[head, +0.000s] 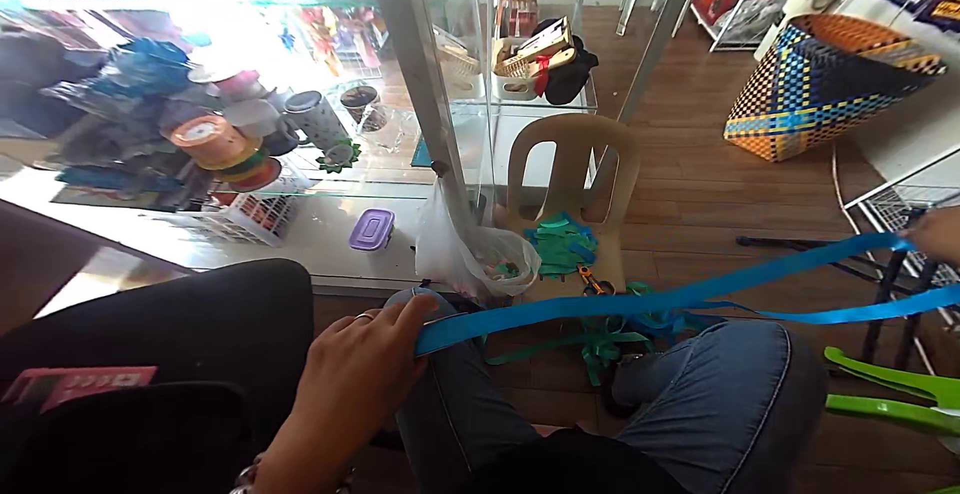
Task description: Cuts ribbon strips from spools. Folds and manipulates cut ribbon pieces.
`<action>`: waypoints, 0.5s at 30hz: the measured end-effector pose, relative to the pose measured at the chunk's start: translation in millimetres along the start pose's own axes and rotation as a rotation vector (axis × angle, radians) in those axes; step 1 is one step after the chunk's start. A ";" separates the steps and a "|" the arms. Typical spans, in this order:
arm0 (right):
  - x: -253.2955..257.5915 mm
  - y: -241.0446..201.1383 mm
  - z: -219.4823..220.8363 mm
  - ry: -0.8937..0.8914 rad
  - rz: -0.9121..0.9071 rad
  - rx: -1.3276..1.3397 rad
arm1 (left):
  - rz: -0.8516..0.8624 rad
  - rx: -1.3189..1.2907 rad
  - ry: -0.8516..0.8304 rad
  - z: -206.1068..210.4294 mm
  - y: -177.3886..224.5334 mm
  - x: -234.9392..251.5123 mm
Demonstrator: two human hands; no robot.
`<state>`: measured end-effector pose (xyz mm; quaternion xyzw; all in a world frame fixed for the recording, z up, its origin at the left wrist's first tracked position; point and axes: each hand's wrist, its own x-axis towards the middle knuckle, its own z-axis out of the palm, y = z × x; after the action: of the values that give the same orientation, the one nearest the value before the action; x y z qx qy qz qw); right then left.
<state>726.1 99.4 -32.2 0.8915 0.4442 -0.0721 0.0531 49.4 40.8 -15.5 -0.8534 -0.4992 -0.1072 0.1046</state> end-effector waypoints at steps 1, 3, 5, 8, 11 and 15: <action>-7.6 -21.5 5.3 0.003 -0.107 0.026 | -0.001 0.000 -0.004 0.0 0.4 0.6; -37.0 -92.0 9.2 -0.054 -0.331 0.077 | -0.013 -0.003 -0.021 -0.6 1.3 1.3; -73.6 -168.9 19.6 -0.120 -0.637 0.180 | -0.025 -0.007 -0.033 -1.4 3.3 1.9; -148.0 -267.2 45.1 -0.419 -1.113 0.510 | -0.032 -0.007 -0.046 -2.8 7.3 2.4; -206.8 -333.2 78.4 -0.891 -1.318 0.704 | -0.033 0.003 -0.045 -3.1 8.6 1.3; -234.9 -359.3 97.5 -1.179 -1.278 0.869 | -0.053 0.007 -0.060 -5.5 5.2 -1.9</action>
<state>291.1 115.2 -97.8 0.2447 0.6814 -0.6800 -0.1158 52.6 35.1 -11.2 -0.8425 -0.5247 -0.0824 0.0896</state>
